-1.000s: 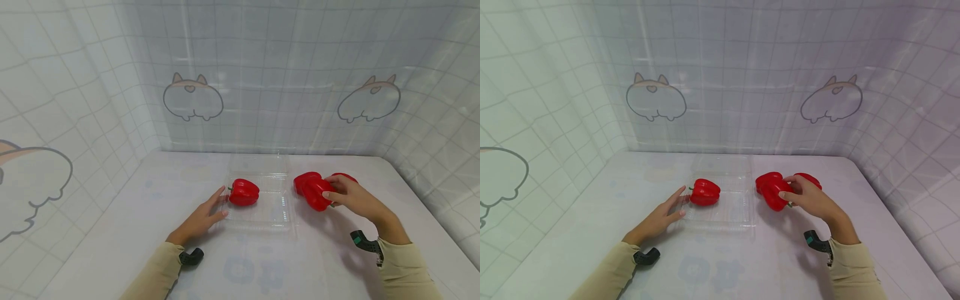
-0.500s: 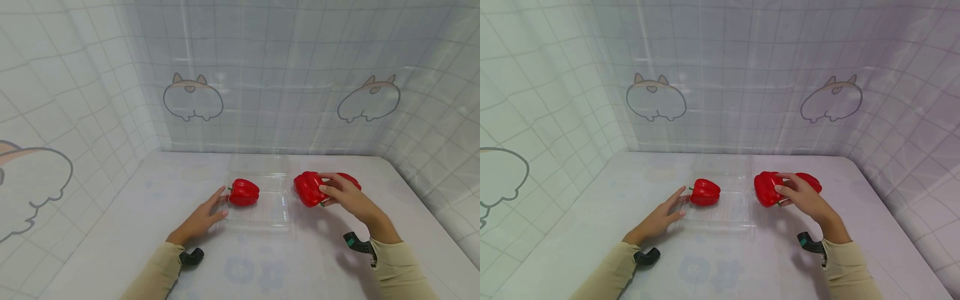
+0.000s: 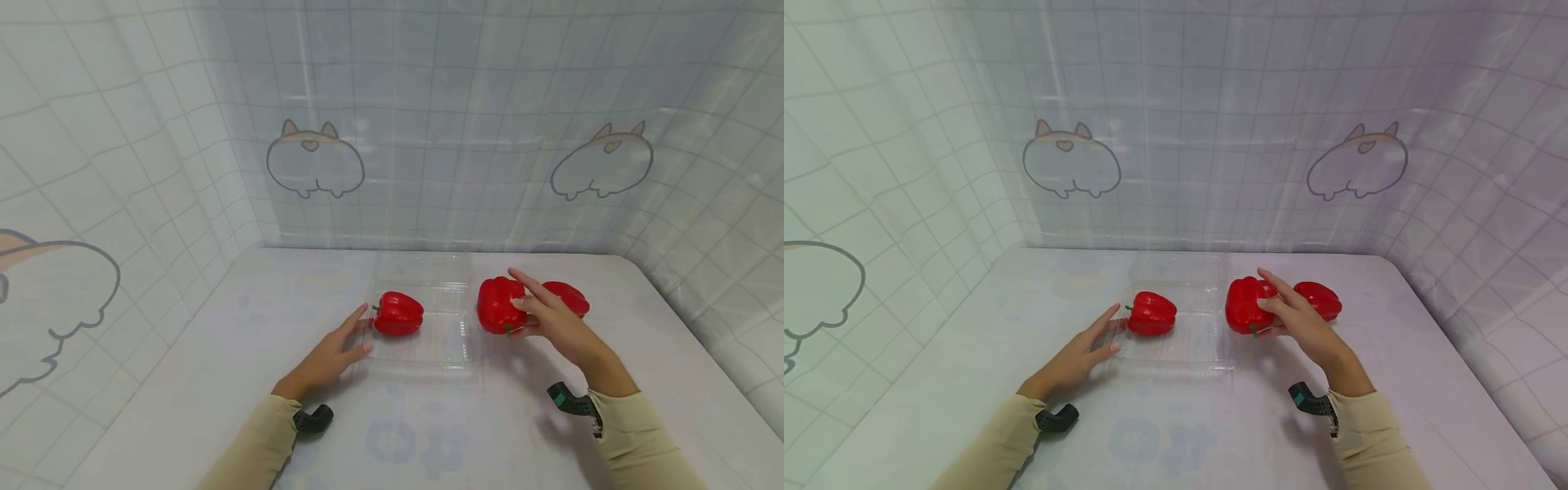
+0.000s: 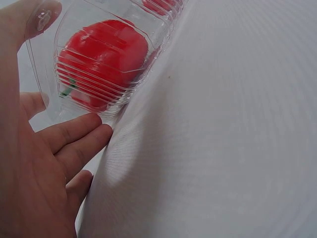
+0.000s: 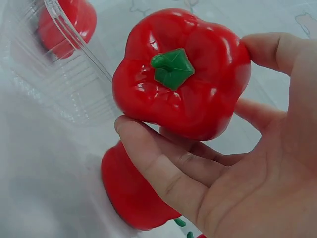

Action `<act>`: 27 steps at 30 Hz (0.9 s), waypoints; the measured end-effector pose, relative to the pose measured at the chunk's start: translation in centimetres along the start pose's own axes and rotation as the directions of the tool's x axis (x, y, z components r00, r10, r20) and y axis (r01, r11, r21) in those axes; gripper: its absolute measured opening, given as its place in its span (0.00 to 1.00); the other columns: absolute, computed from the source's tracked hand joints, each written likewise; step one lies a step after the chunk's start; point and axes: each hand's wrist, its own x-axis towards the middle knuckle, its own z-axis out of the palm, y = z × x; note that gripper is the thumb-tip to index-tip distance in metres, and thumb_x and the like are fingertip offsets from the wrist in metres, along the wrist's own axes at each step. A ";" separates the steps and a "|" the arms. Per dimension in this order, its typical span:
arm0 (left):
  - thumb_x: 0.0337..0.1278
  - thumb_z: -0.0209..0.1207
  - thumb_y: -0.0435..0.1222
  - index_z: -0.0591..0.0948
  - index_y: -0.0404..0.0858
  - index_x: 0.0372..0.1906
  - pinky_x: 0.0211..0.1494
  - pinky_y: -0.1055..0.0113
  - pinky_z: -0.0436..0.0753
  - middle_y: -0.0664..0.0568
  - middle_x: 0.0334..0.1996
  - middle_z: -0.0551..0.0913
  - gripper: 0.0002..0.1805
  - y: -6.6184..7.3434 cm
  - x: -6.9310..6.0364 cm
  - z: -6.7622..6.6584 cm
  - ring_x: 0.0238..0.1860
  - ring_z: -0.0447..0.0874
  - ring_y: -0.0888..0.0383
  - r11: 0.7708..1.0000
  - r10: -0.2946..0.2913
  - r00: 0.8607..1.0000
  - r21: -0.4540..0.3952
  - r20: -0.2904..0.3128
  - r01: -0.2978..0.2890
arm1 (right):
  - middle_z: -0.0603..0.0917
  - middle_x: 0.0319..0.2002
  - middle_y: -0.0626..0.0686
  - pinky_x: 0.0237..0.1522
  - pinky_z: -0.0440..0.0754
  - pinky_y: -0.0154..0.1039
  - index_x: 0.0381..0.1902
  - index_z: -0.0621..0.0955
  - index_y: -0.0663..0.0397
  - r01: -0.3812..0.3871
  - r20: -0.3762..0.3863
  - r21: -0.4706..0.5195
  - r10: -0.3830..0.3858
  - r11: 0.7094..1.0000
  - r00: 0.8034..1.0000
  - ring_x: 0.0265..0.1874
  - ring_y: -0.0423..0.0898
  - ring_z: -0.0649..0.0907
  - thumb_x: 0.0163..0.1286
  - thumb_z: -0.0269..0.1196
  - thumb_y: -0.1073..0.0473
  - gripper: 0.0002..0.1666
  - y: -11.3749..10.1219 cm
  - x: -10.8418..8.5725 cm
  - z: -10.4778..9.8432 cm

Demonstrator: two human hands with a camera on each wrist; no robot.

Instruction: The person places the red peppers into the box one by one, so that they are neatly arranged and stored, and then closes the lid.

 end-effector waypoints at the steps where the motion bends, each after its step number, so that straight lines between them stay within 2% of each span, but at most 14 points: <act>1: 0.69 0.58 0.50 0.48 0.56 0.82 0.70 0.35 0.62 0.54 0.74 0.67 0.44 0.0 0.0 0.0 0.75 0.60 0.50 1.000 0.001 1.000 0.000 0.000 -0.001 | 0.61 0.71 0.65 0.50 0.85 0.52 0.81 0.54 0.40 -0.002 0.004 0.003 0.002 1.000 1.000 0.55 0.61 0.79 0.73 0.61 0.50 0.44 0.0 0.0 0.0; 4: 0.69 0.58 0.50 0.48 0.56 0.82 0.70 0.36 0.62 0.54 0.73 0.67 0.44 -0.1 0.0 0.0 0.75 0.60 0.50 1.000 0.003 1.000 -0.003 0.000 -0.003 | 0.62 0.71 0.65 0.50 0.85 0.49 0.80 0.56 0.43 0.005 0.010 0.038 -0.005 0.999 1.000 0.55 0.60 0.79 0.73 0.61 0.52 0.43 -0.2 0.0 0.2; 11: 0.70 0.58 0.49 0.48 0.56 0.81 0.71 0.36 0.61 0.54 0.73 0.67 0.43 -0.1 0.0 0.1 0.75 0.60 0.51 1.000 0.001 1.000 -0.002 -0.003 -0.001 | 0.62 0.70 0.66 0.49 0.85 0.46 0.79 0.53 0.49 0.016 -0.006 0.243 -0.015 0.970 1.000 0.49 0.51 0.85 0.75 0.57 0.55 0.41 -0.6 0.3 0.7; 21: 0.70 0.58 0.49 0.48 0.56 0.81 0.71 0.36 0.61 0.54 0.74 0.67 0.43 -0.3 0.0 0.0 0.75 0.60 0.50 1.000 0.001 1.000 -0.010 0.001 -0.001 | 0.60 0.72 0.64 0.50 0.85 0.47 0.78 0.49 0.53 0.018 -0.091 0.286 0.008 0.958 0.996 0.51 0.47 0.83 0.75 0.57 0.55 0.42 -0.5 0.5 1.7; 27: 0.69 0.58 0.51 0.48 0.57 0.81 0.70 0.35 0.61 0.54 0.73 0.67 0.44 -0.4 0.0 0.0 0.75 0.61 0.50 1.000 0.003 1.000 -0.012 -0.001 -0.003 | 0.60 0.72 0.63 0.50 0.84 0.47 0.77 0.50 0.53 0.002 -0.105 0.298 0.031 0.954 0.994 0.53 0.47 0.81 0.75 0.58 0.55 0.42 -0.8 0.6 2.2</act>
